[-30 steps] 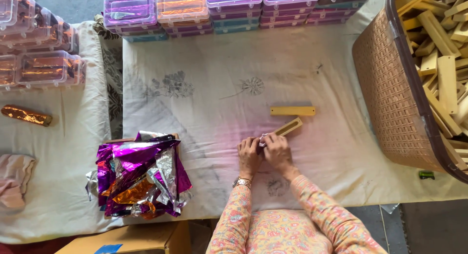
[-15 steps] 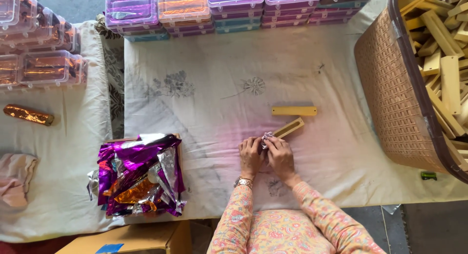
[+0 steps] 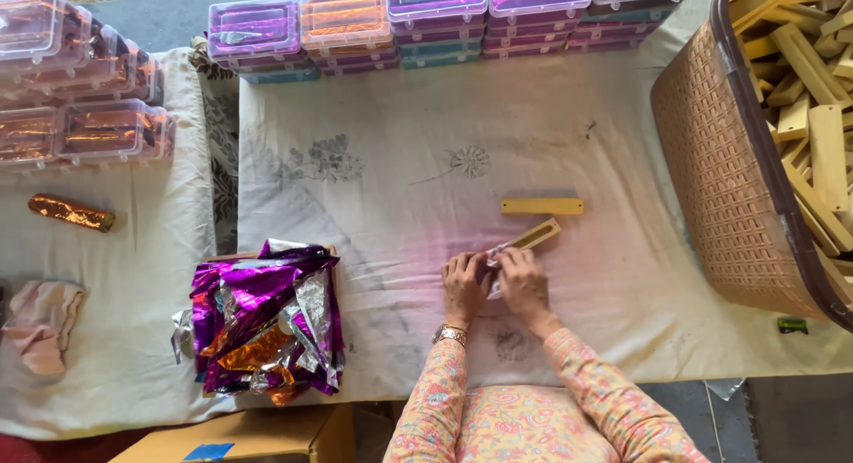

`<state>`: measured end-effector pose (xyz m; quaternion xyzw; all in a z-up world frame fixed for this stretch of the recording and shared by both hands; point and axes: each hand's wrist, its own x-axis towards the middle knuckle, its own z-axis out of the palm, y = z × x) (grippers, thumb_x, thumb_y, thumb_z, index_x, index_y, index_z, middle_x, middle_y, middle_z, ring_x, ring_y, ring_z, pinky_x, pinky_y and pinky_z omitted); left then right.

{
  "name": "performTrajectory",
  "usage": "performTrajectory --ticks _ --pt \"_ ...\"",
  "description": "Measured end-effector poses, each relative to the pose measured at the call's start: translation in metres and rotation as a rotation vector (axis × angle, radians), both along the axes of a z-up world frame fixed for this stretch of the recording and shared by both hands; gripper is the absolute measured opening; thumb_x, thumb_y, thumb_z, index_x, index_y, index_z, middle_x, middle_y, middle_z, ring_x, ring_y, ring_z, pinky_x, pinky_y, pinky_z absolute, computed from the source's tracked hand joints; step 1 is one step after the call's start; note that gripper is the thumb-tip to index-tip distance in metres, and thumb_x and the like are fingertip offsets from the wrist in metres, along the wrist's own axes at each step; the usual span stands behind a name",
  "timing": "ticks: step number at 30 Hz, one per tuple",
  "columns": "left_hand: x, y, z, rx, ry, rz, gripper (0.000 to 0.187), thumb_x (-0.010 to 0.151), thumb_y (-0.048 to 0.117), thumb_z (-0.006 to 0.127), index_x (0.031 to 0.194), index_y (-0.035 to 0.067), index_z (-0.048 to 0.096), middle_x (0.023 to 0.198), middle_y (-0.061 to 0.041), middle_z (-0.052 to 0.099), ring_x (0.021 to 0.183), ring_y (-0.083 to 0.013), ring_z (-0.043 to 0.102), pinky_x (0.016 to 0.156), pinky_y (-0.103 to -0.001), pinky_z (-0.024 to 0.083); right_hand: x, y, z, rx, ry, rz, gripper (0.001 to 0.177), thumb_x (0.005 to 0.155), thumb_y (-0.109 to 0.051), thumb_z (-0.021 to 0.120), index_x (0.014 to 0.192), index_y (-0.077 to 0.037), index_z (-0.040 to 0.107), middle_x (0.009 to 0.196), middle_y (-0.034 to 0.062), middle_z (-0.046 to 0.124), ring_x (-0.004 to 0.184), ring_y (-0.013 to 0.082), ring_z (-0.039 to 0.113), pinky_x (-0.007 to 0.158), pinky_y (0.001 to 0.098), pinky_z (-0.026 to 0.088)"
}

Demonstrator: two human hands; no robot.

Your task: Cleaning and polishing wooden blocks or handles with a cloth and sanding tool.

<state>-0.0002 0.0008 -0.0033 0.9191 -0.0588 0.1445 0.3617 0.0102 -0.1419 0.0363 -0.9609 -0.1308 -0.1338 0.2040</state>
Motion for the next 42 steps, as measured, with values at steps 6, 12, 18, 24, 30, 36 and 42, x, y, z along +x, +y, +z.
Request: performTrajectory --ticks 6,12,18,24,30,36,42 --pt "-0.001 0.000 -0.001 -0.004 -0.016 0.009 0.041 0.083 0.026 0.080 0.120 0.012 0.069 0.110 -0.006 0.064 0.108 -0.0272 0.059 0.095 -0.042 0.042 0.022 -0.035 0.004 -0.051 0.088 0.098 0.021 0.085 -0.015 0.069 0.104 -0.008 0.074 0.111 0.0064 0.070 0.102 0.0269 0.065 0.084 0.0424 0.056" --pt "0.000 0.001 -0.003 -0.001 -0.009 0.007 0.042 0.082 0.025 0.081 0.120 0.013 0.070 0.110 -0.006 0.065 0.107 -0.0270 0.059 0.094 -0.042 0.042 0.037 -0.048 0.000 -0.179 0.104 -0.131 0.015 0.086 -0.017 0.068 0.098 -0.012 0.074 0.112 0.0017 0.069 0.104 0.0269 0.064 0.077 0.0427 0.056" --pt "-0.002 0.000 -0.004 -0.005 -0.016 -0.005 0.039 0.084 0.023 0.079 0.121 0.013 0.070 0.110 -0.006 0.065 0.107 -0.0267 0.059 0.095 -0.041 0.042 0.003 -0.002 -0.006 -0.196 0.068 0.016 0.022 0.080 -0.015 0.069 0.101 -0.009 0.074 0.116 0.0044 0.068 0.105 0.0263 0.064 0.082 0.0411 0.057" --pt "-0.001 -0.001 0.000 -0.018 -0.017 0.004 0.040 0.085 0.030 0.081 0.119 0.013 0.070 0.108 -0.007 0.065 0.105 -0.0272 0.059 0.093 -0.042 0.042 0.029 -0.065 -0.006 -0.062 0.066 -0.022 0.027 0.086 -0.005 0.063 0.109 -0.010 0.076 0.122 0.0032 0.071 0.107 0.0277 0.063 0.087 0.0403 0.058" --pt "0.002 -0.001 -0.001 -0.022 -0.035 -0.007 0.040 0.084 0.031 0.080 0.119 0.013 0.070 0.109 -0.006 0.065 0.105 -0.0273 0.059 0.092 -0.043 0.042 0.021 -0.038 -0.060 -0.143 -0.020 -0.138 0.029 0.079 -0.005 0.065 0.106 -0.010 0.074 0.120 0.0071 0.068 0.112 0.0301 0.063 0.092 0.0400 0.058" --pt "0.000 -0.001 -0.004 -0.019 -0.031 -0.002 0.041 0.083 0.027 0.078 0.120 0.013 0.070 0.109 -0.005 0.066 0.106 -0.0275 0.059 0.094 -0.043 0.043 -0.001 -0.008 0.001 0.059 0.223 -0.069 0.028 0.081 -0.004 0.066 0.108 -0.010 0.074 0.118 0.0047 0.070 0.110 0.0299 0.062 0.087 0.0411 0.056" --pt "0.003 -0.002 -0.004 -0.019 -0.022 0.017 0.040 0.084 0.029 0.079 0.120 0.013 0.070 0.109 -0.006 0.065 0.105 -0.0277 0.059 0.093 -0.043 0.043 0.017 -0.043 0.025 0.166 -0.027 -0.197 0.044 0.084 0.003 0.062 0.124 -0.009 0.073 0.118 0.0077 0.069 0.107 0.0313 0.066 0.092 0.0425 0.056"
